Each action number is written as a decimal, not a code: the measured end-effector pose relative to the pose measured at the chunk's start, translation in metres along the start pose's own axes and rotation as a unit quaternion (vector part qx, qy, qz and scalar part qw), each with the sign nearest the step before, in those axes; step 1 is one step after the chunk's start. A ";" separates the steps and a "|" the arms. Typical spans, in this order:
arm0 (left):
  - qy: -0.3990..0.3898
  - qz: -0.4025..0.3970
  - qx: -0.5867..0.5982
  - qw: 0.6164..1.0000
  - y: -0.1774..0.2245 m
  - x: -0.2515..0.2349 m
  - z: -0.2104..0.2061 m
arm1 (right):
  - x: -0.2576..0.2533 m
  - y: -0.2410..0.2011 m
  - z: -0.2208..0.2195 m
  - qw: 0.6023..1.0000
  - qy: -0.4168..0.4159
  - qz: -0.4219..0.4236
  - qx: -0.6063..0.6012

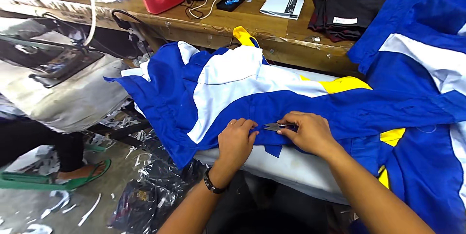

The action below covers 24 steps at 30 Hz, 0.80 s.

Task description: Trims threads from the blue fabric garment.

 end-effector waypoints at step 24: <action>0.085 0.032 0.070 0.993 -0.019 0.009 0.044 | -0.001 -0.033 -0.007 0.995 0.041 0.071 -0.048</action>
Point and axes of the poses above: each hand's wrist, its own x-axis away from the middle knuckle, its own z-axis out of the back of the hand, y = z × x, the point moved 4 cm from there along -x, towards the middle knuckle, and after that the axes turned 8 degrees about y, right-handed, at the moved point
